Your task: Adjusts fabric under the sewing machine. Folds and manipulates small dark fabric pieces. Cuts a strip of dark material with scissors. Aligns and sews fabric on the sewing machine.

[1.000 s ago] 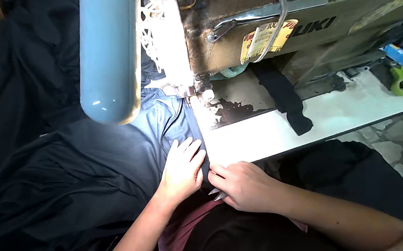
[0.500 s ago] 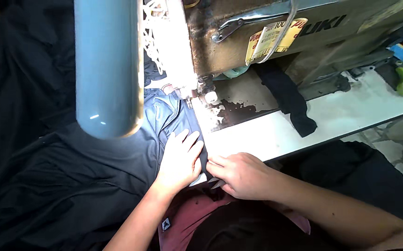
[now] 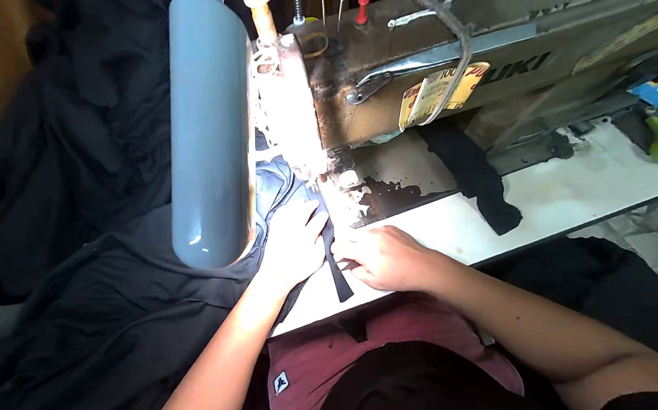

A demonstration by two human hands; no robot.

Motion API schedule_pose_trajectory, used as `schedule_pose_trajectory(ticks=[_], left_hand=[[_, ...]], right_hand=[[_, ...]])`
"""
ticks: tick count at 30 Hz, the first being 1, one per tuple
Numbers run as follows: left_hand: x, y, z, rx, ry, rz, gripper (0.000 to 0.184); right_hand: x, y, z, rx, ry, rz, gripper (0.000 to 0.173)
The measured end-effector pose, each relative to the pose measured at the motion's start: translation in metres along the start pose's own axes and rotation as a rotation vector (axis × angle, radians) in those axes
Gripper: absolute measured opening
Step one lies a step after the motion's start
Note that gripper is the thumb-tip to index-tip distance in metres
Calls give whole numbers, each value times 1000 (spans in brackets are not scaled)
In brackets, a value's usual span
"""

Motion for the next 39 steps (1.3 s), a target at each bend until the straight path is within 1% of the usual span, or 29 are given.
schedule_pose_trajectory(ticks=[2, 4, 6, 8, 10, 12, 14, 15, 16, 18, 19, 20, 21, 22, 23, 24, 25, 26, 27, 28, 30, 32, 34, 35, 36, 37, 39], left_hand=[[-3, -1, -5, -13, 7, -12, 39], [-7, -3, -10, -15, 6, -29, 40], [-8, -2, -14, -30, 3, -39, 40], [-10, -2, -14, -51, 10, -11, 41], [-11, 2, -8, -65, 24, 31, 41], [-13, 14, 3, -109, 12, 34, 44], [-13, 25, 15, -180, -41, -4, 49], [-13, 29, 18, -198, -65, -23, 46], [-13, 32, 19, -189, -96, -29, 39], [-10, 45, 15, -191, -156, -7, 31], [-8, 54, 10, -195, -181, 1, 29], [-5, 67, 4, -244, -188, 4, 28], [-4, 81, -3, -335, -178, -16, 27], [-3, 99, -11, -477, -151, -82, 26], [-4, 115, -20, -631, -113, -194, 23], [-7, 126, -27, -707, -81, -320, 21], [-14, 133, -29, -701, -79, -426, 21], [-21, 138, -30, -636, -119, -489, 22], [-23, 143, -31, -586, -175, -495, 25], [-19, 150, -32, -563, -236, -436, 28], [11, 157, -26, -609, -347, -147, 29], [41, 148, -16, -717, -393, 153, 26], [49, 130, -15, -826, -398, 269, 27], [45, 124, -19, -868, -362, 278, 28], [40, 119, -24, -856, -307, 254, 30], [34, 115, -28, -801, -260, 201, 31], [23, 101, -31, -643, -235, 47, 28]], right_hand=[[4, 2, -6, 27, -31, -59, 26], [0, 4, -14, 7, -143, -96, 34], [-10, 5, -22, -13, -255, -100, 34], [-9, -1, -25, 93, -228, -69, 24], [2, 2, -20, 227, -212, -38, 16], [21, 19, -9, 361, -253, 7, 20], [33, 39, -1, 360, -386, 24, 22], [34, 44, 0, 364, -390, 22, 25], [32, 44, -1, 387, -323, -17, 25], [21, 35, -13, 400, -83, -162, 26], [16, 31, -22, 353, 33, -245, 27], [11, 27, -30, 259, 83, -325, 31], [8, 24, -38, 163, 85, -382, 33], [6, 23, -44, 74, 51, -415, 30], [5, 23, -47, 9, 14, -414, 26], [5, 23, -48, -29, -17, -402, 24], [5, 23, -47, -40, -25, -387, 24], [7, 23, -43, -31, -11, -382, 25], [9, 21, -38, -4, 25, -389, 26], [11, 18, -31, 30, 78, -409, 27], [10, 11, -12, 32, 143, -484, 34], [4, 7, 12, -27, 127, -443, 37], [-4, -2, 34, -35, 109, -228, 37], [-9, -5, 43, -54, 95, -145, 39], [-13, -8, 50, -73, 90, -85, 40], [-15, -11, 55, -64, 113, -44, 41], [-14, -17, 61, -8, 161, -2, 47]])
Point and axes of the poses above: each hand's wrist, its own z-axis away from the middle knuckle, its own y-axis out of the back of the hand, x = y × z, the point moved 1 cm from there along -z, towards the middle knuckle, and after that the axes turned 14 degrees about -z, right-handed, at the moved point
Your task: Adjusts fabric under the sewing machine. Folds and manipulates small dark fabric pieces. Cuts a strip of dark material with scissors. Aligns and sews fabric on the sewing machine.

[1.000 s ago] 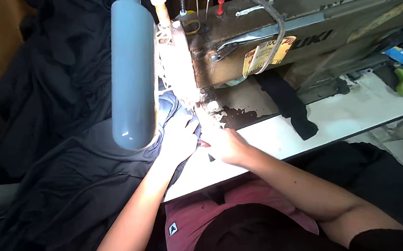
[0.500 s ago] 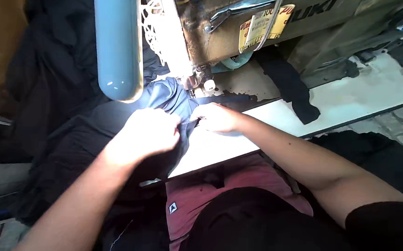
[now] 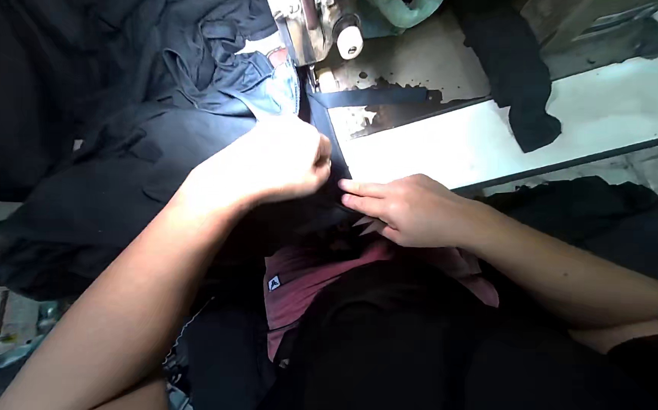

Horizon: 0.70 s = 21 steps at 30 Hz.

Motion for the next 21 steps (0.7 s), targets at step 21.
schedule_pose_trajectory(ticks=[21], left_hand=[[36, 1, 75, 97, -98, 506, 29]], right_hand=[[1, 14, -18, -20, -143, -136, 25]])
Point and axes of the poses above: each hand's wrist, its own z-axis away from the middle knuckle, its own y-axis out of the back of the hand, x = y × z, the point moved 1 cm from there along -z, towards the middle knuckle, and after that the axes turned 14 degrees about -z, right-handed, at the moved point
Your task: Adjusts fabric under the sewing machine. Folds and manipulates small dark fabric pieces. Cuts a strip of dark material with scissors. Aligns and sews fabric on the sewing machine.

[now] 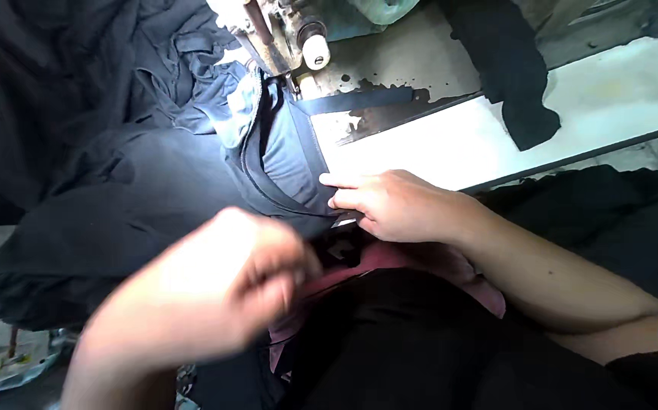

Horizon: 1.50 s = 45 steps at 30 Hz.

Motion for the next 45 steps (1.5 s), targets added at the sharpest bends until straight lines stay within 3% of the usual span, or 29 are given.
schedule_pose_trajectory(ticks=[2, 5, 6, 9, 19, 22, 26, 28, 31, 32, 34, 36, 39, 42, 45], left_hand=[[8, -45, 25, -195, 82, 57, 33], [-11, -126, 34, -630, 614, 50, 43], [-23, -157, 38, -657, 722, 40, 50], [-31, -211, 50, -630, 758, 44, 59], [-23, -213, 40, -667, 698, -22, 51], [-50, -221, 21, -527, 809, 6, 54], [-81, -193, 6, -358, 1040, 10, 60], [-67, -173, 6, -459, 934, 77, 54], [-27, -128, 9, -566, 597, 156, 44], [-17, -110, 13, -477, 449, 160, 40], [-5, -75, 16, -133, 207, 136, 36], [-2, -41, -4, 105, 119, 85, 33], [-4, -10, -72, 316, 78, -238, 20], [-18, -5, -150, 283, 144, -424, 20], [-30, -8, -211, 27, 376, -480, 42]], right_hand=[[2, 3, -1, -33, -16, -25, 28], [8, 6, -4, -85, -10, -41, 31], [10, 6, -4, -75, 9, -32, 31], [11, 5, -4, -65, 26, -13, 32], [7, 3, 0, -18, 12, 20, 34], [5, 4, -1, -24, -9, 11, 36], [1, 4, 1, -45, -53, 10, 38], [2, -1, 4, -2, -33, 11, 36], [0, -2, 4, -14, -46, 56, 30], [-1, -1, 3, -37, -61, 55, 30], [-3, 0, 3, -69, -73, 48, 31], [-3, -1, 3, -60, -60, 54, 30], [1, -5, 5, 17, -13, 52, 20], [0, -3, 2, -74, -75, 8, 30], [-5, 4, -1, -182, -141, -55, 32]])
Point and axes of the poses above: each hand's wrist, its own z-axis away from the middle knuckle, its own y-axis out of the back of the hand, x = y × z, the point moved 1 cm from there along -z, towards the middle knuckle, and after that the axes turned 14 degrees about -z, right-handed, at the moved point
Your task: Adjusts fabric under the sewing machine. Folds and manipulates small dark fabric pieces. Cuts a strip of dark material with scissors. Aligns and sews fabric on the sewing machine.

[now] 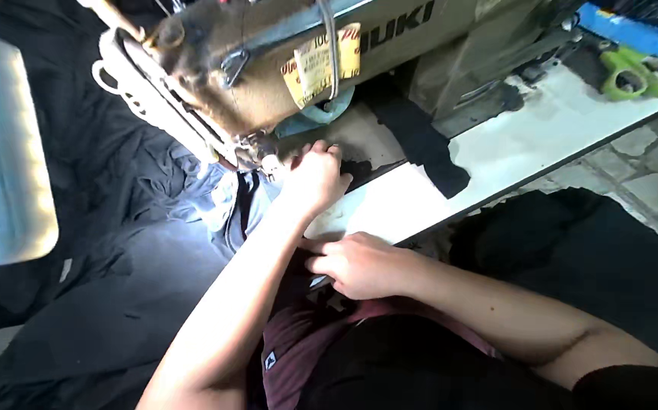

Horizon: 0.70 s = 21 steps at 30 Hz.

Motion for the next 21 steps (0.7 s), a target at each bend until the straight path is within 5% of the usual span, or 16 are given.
schedule_pose_trajectory(ticks=[3, 6, 9, 11, 14, 21], left_hand=[[2, -7, -11, 21, -30, -9, 27], [-8, -5, 38, 360, -194, 90, 11], [-29, -23, 103, 581, -192, 106, 13], [-37, -56, 136, 609, -124, 136, 17], [-38, -95, 157, 601, -43, 247, 19], [-31, -89, 159, 662, -84, 157, 18]], right_hand=[[0, 0, 0, -20, 6, 4, 31], [1, -2, 0, -21, 4, 20, 37], [2, -7, 2, 0, 17, 45, 36], [0, -11, 4, 20, 36, 53, 27], [-5, -19, 6, 29, 11, 81, 37], [-10, -32, 11, 92, -76, 173, 42]])
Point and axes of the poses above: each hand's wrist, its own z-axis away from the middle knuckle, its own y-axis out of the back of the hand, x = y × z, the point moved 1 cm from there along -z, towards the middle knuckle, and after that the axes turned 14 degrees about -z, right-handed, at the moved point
